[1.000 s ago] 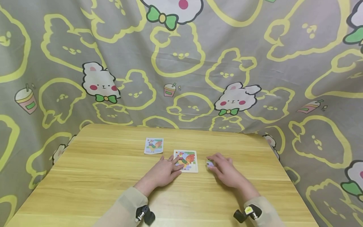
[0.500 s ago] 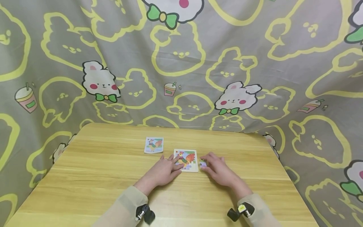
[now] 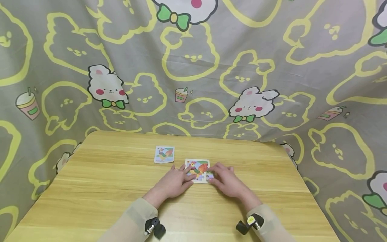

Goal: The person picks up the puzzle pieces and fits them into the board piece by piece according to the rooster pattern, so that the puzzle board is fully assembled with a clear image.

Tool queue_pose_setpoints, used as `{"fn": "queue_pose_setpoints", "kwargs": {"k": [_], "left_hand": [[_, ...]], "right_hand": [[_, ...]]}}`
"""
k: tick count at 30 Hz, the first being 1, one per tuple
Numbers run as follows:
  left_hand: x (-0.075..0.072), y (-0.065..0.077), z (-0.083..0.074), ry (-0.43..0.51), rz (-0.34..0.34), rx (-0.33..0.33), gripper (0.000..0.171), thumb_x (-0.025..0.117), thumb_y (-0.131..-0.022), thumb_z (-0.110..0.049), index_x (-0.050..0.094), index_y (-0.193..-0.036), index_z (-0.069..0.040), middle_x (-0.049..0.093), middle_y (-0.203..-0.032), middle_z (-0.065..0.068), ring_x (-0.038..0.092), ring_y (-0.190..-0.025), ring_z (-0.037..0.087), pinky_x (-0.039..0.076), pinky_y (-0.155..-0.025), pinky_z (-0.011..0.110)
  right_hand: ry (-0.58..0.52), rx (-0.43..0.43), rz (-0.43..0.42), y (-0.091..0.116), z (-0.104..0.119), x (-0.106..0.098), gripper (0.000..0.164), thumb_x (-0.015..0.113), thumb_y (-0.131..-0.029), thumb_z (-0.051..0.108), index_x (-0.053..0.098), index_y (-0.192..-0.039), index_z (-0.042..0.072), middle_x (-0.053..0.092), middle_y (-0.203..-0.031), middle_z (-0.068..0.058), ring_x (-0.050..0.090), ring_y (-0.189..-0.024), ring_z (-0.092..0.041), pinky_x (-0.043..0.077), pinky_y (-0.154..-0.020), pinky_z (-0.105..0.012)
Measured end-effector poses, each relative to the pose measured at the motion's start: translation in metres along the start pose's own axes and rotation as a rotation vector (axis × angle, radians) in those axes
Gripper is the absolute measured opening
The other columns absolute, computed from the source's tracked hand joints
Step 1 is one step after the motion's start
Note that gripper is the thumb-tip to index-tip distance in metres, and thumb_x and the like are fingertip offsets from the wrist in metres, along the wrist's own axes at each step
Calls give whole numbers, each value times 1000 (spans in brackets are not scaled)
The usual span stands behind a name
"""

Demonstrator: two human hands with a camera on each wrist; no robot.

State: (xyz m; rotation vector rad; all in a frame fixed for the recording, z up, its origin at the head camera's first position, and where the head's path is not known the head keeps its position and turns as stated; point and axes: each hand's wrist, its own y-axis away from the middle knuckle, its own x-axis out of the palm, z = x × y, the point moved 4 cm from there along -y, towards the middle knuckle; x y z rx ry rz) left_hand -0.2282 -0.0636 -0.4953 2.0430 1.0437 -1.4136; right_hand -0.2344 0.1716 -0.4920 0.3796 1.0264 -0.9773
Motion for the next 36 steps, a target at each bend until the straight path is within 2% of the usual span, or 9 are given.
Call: {"fn": "queue_pose_setpoints", "kwargs": {"k": [4,13,19,25,30,36], "left_hand": [[0,-1,1,9,5,-8,38,60,-109,-35,70,-142,-18,48,-160,10,42,-147,46,26,-114,76],[3,-2,2,3,5,-14,38,61,-109,-36,70,-142,-20,49,-160,8,42,-147,44,26,-115,76],[1,-1,0,-25,7,-15,38,60,-109,-36,70,-142,-20,50,-160,11,43,-147,43,29,-114,75],[-1,-4,-6,-138,28,-10,39,58,-110,-39,70,-142,-22,52,-158,12,48,-144,40,38,-111,71],[-4,-8,-14,-256,12,11,39,61,-107,-42,71,-141,-26,57,-153,9,56,-137,40,45,-105,70],[1,-15,-20,-315,8,-3,43,57,-108,-49,67,-146,-32,55,-156,6,54,-137,47,43,-106,71]], "right_hand": [[-12,12,2,-2,1,3,43,73,-102,28,67,-141,11,60,-112,6,51,-89,-9,25,-87,-42],[-12,-14,-29,-8,4,11,44,73,-102,29,69,-138,4,59,-110,3,48,-84,-11,22,-84,-42],[-5,-3,-14,-10,4,15,44,70,-104,31,69,-138,4,57,-111,4,48,-84,-10,21,-82,-42],[1,9,-22,-9,4,17,43,71,-104,30,70,-138,4,58,-115,5,51,-91,-11,23,-83,-43],[-4,17,-26,-9,2,18,42,71,-104,30,71,-138,6,57,-116,5,52,-94,-11,23,-84,-43],[-16,20,-25,-8,5,16,41,72,-103,28,71,-138,6,57,-115,5,52,-89,-11,23,-85,-43]]}}
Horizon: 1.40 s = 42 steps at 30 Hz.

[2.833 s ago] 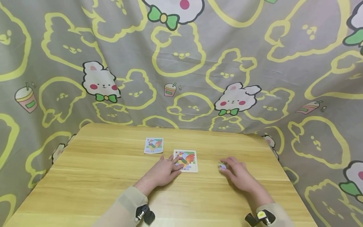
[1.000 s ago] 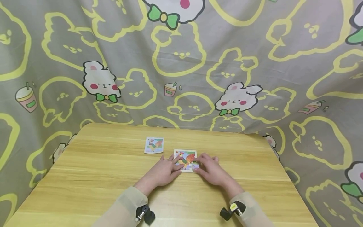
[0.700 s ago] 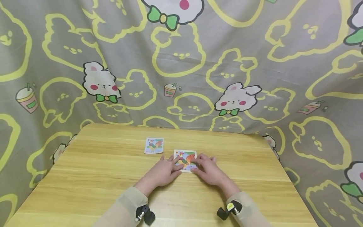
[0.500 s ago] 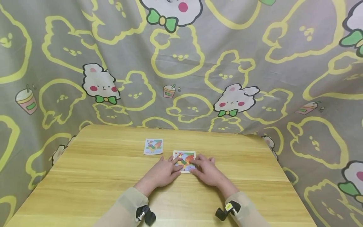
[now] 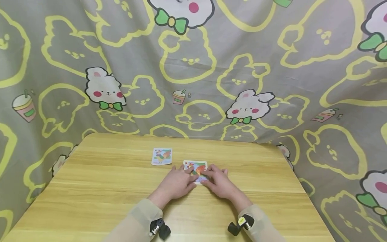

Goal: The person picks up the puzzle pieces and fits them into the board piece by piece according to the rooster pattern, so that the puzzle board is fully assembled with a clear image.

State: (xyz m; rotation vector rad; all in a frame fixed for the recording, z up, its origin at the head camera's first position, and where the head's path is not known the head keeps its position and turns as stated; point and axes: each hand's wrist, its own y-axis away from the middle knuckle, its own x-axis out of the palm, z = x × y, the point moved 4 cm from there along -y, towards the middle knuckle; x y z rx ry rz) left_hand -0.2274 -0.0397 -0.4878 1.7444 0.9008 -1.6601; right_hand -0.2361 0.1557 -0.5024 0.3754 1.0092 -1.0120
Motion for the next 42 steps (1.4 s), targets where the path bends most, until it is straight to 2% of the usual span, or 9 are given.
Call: {"fn": "queue_pose_setpoints", "kwargs": {"k": [10,17,23,31,42], "left_hand": [[2,-1,-7,-20,-27,2,42,54,-110,-48,67,-146,-31,55,-155,8,56,-131,53,50,-98,71],[0,1,-7,-41,-35,-11,42,53,-110,-48,66,-147,-34,56,-155,7,57,-132,52,49,-101,69],[0,0,-10,-62,-41,-21,40,54,-110,-48,67,-146,-35,57,-153,9,57,-131,53,50,-100,68],[-2,-5,-7,-13,-39,-41,39,58,-107,-51,69,-142,-38,60,-150,9,60,-126,53,54,-95,65],[1,-8,-9,26,-44,-35,39,59,-107,-50,68,-142,-38,58,-151,9,60,-125,55,53,-96,65]], "right_hand": [[25,-11,8,-1,-1,-1,43,73,-103,31,71,-138,7,54,-111,7,48,-86,-9,23,-84,-42],[14,-28,4,1,-1,-7,44,75,-101,28,70,-139,6,55,-112,5,49,-88,-11,23,-87,-44],[-15,-5,9,0,0,-7,42,75,-101,28,71,-137,6,55,-110,6,49,-88,-12,22,-87,-44],[-106,68,1,-5,-5,-6,35,80,-97,26,78,-125,6,57,-104,9,51,-87,-12,22,-89,-46],[-159,93,-31,0,-13,-1,34,79,-98,25,77,-125,5,56,-97,8,52,-82,-12,21,-89,-48]]}}
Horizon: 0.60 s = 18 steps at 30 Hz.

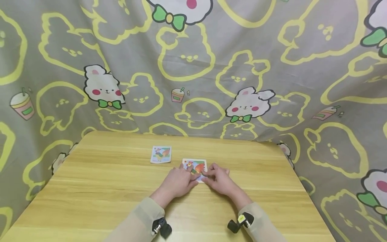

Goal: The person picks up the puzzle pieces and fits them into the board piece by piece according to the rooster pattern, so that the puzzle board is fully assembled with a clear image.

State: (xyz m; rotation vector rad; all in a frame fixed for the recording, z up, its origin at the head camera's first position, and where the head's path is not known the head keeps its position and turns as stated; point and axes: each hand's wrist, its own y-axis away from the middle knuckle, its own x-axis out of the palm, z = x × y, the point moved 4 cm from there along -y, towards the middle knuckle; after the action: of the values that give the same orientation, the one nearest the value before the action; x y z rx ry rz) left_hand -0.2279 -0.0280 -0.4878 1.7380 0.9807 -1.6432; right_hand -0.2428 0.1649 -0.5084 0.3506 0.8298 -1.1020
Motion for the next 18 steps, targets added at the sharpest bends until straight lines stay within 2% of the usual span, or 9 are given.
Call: {"fn": "queue_pose_setpoints", "kwargs": {"k": [6,10,18], "left_hand": [[3,-3,-5,-6,8,-1,39,57,-108,-51,67,-144,-38,57,-153,7,59,-127,54,53,-97,66],[5,-4,-10,-48,13,12,40,56,-108,-51,66,-145,-39,58,-152,8,59,-129,53,55,-95,65],[6,-1,-14,-86,10,6,39,54,-109,-49,67,-145,-38,58,-153,7,58,-131,51,54,-96,64]], "right_hand": [[5,11,-3,6,-4,-4,36,79,-98,27,76,-126,5,56,-99,7,51,-83,-13,22,-90,-48],[11,19,-13,10,-6,-5,36,80,-98,27,76,-128,8,57,-102,9,52,-86,-12,24,-92,-47],[43,-33,-20,12,-5,-6,38,78,-99,30,75,-131,9,57,-104,9,53,-85,-10,24,-90,-46]]}}
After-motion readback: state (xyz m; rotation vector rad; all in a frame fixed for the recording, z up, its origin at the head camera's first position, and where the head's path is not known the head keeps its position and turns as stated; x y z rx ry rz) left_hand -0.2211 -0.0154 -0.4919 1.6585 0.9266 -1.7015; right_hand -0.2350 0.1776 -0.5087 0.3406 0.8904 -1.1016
